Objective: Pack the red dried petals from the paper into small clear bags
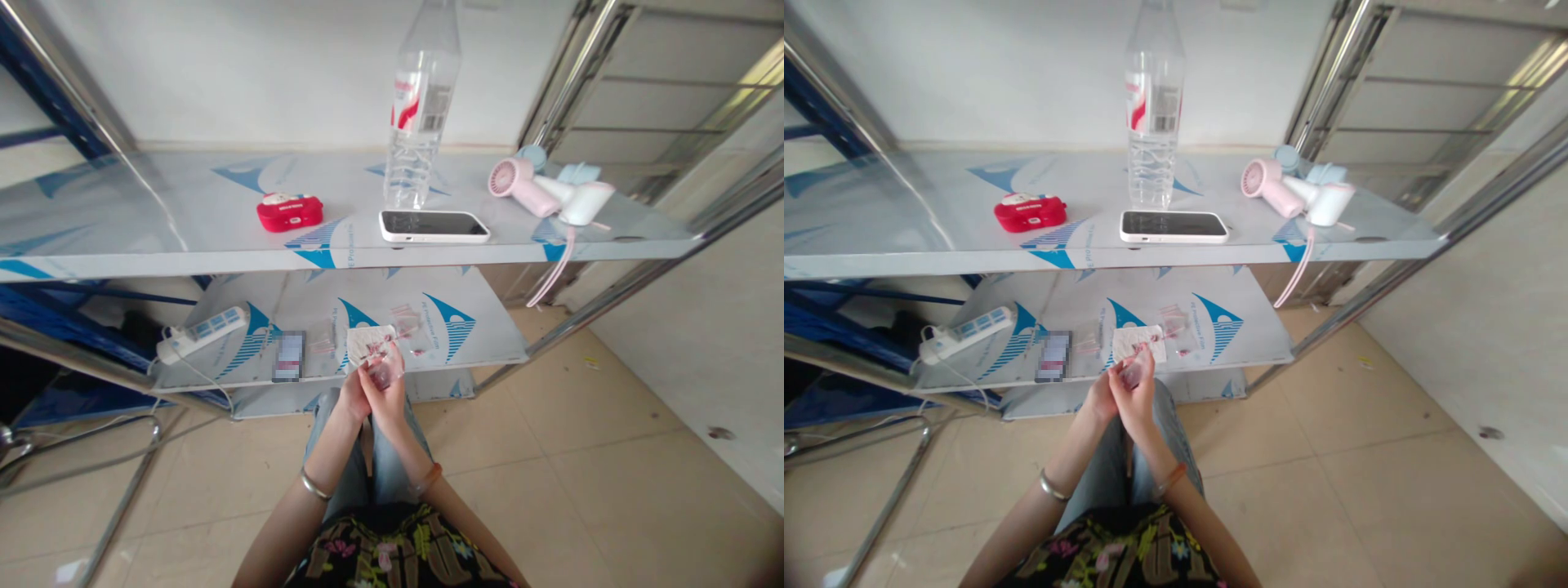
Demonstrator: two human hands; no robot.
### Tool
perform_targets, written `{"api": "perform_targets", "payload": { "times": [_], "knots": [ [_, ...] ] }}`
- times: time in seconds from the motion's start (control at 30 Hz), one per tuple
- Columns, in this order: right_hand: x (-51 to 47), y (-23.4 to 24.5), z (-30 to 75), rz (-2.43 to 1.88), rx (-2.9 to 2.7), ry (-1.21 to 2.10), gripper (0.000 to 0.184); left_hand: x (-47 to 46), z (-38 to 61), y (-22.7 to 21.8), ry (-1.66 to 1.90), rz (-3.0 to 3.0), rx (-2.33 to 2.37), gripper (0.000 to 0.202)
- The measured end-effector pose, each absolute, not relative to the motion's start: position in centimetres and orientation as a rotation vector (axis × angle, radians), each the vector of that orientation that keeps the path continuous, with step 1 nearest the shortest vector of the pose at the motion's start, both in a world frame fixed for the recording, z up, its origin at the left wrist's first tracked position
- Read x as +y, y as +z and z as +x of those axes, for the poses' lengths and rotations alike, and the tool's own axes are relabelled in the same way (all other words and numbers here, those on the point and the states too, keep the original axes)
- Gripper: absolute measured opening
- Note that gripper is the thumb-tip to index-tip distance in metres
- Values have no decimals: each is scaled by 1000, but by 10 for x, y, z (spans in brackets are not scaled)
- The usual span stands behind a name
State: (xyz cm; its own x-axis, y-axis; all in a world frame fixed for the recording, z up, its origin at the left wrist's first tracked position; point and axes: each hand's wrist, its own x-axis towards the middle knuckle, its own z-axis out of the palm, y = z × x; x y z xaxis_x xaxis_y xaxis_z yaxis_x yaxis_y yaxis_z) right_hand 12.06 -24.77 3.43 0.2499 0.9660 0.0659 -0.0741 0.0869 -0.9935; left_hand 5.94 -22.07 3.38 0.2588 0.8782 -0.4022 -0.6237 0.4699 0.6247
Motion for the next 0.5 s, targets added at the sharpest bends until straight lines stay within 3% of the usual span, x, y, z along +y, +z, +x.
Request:
{"api": "perform_targets", "payload": {
  "times": [0.13, 0.27, 0.5],
  "knots": [
    [-245, 30, 124, -1211, -944, 1021, 70, -217, 61, 29, 1001, 209, 789, 35],
    [-234, 17, 130, -1119, -679, 977, 52, -215, 57, 8, 985, 11, 819, 34],
    [-236, -54, 145, -1121, -546, 871, 60, -185, 33, -57, 1104, -420, 946, 32]
  ]
}}
